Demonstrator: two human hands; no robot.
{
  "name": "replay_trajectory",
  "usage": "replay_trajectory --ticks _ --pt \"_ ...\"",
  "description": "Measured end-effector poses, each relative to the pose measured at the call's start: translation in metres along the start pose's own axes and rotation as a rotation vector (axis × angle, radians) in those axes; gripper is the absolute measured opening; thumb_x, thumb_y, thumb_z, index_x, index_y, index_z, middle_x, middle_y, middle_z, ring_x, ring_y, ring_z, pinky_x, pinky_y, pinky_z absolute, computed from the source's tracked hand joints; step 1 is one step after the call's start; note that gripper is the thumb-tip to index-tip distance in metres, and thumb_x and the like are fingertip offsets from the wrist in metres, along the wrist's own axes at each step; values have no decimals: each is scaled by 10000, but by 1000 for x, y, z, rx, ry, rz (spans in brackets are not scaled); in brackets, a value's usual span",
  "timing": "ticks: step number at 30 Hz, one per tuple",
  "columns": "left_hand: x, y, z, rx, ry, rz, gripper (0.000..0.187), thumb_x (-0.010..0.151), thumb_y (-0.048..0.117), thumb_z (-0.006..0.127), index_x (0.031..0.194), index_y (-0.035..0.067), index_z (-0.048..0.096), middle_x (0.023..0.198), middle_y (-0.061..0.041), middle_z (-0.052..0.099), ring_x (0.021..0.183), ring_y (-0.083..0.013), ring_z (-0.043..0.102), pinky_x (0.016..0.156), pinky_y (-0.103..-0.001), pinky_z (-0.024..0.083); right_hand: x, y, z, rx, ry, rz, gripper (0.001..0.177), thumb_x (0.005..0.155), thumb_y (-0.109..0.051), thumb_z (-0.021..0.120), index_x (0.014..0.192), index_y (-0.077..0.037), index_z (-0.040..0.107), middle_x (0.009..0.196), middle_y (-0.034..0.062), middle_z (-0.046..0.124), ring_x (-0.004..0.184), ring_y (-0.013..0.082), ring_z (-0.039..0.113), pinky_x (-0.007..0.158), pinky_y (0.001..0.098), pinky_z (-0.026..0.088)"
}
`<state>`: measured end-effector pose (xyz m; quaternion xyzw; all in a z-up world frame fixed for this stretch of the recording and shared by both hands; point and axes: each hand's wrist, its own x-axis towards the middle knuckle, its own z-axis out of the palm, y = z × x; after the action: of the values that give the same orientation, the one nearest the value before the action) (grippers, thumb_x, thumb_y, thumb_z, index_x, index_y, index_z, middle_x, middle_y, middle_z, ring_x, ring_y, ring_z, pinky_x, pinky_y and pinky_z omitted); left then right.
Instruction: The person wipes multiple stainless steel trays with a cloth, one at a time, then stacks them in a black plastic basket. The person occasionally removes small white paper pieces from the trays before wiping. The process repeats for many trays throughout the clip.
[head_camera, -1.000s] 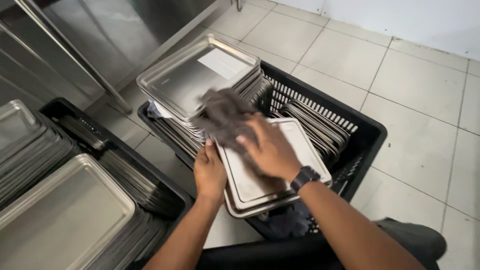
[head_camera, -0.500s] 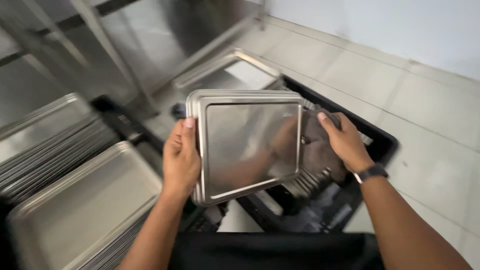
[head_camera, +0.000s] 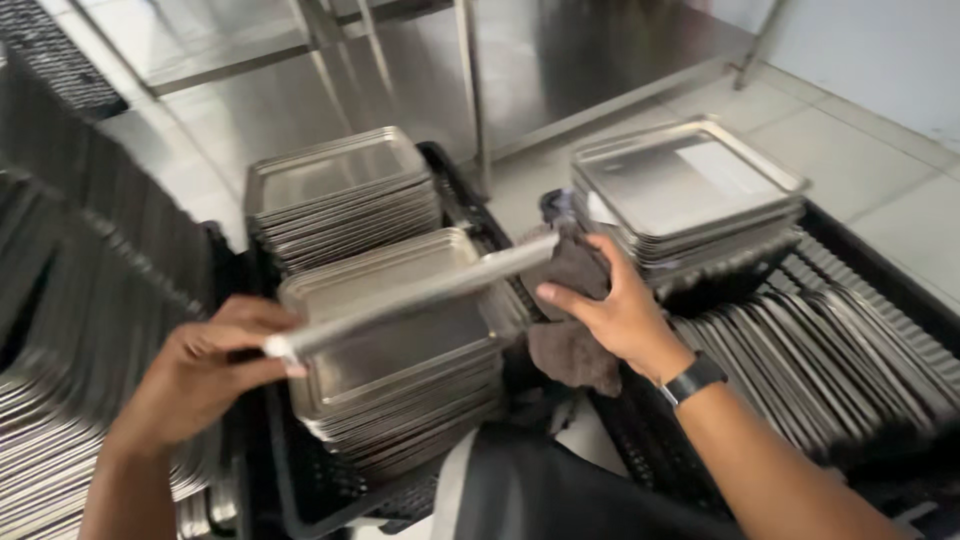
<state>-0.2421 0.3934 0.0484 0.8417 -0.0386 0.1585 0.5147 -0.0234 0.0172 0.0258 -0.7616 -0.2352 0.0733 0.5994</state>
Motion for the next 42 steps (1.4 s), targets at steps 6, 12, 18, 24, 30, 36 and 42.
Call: replay_trajectory --ticks 6,12,18,24,30,36,42 --pt "-27 2 12 686 -67 84 486 796 -124 575 1012 235 820 1250 7 776 1207 -212 679 1075 -491 392 -5 4 20 -220 -78 12 631 775 -362 842 1266 -50 598 1159 102 733 1082 180 705 938 329 542" --pt "10 -6 113 566 -51 196 330 912 207 666 1237 160 697 1342 -92 654 1243 -342 603 1051 -509 412 -21 3 -13 -361 -35 -15 657 772 -403 832 1278 -51 604 1170 134 729 1100 228 700 917 359 534" --pt "60 -19 165 704 -25 165 303 872 249 653 1155 178 732 1240 -91 700 1125 -343 614 1017 -478 427 -52 10 -108 -561 41 218 672 790 -494 755 1328 -115 621 1176 123 750 1074 246 731 905 376 552" --pt "146 12 264 529 38 322 254 854 266 760 1066 133 722 1063 -78 699 1041 -321 620 882 -440 529 -80 30 -186 -639 230 275 641 804 -524 752 1256 -74 691 1158 168 743 1068 305 710 869 403 546" --pt "226 43 364 583 146 557 247 860 329 767 1015 137 744 1007 -32 710 1034 -270 629 876 -455 498 -97 43 -225 -804 252 398 604 774 -569 763 1200 -142 731 1056 144 762 940 314 748 805 408 582" --pt "279 39 411 693 -69 346 218 939 366 722 920 150 748 925 -38 698 976 -273 650 827 -442 528 -99 44 -231 -683 252 307 534 754 -550 756 1142 -184 752 899 93 792 812 292 768 738 397 582" --pt "313 32 461 607 -1 463 162 872 295 734 906 136 726 953 -45 693 979 -279 655 778 -437 549 -84 49 -229 -684 270 165 502 762 -509 797 1099 -140 751 872 115 777 773 311 740 681 397 574"
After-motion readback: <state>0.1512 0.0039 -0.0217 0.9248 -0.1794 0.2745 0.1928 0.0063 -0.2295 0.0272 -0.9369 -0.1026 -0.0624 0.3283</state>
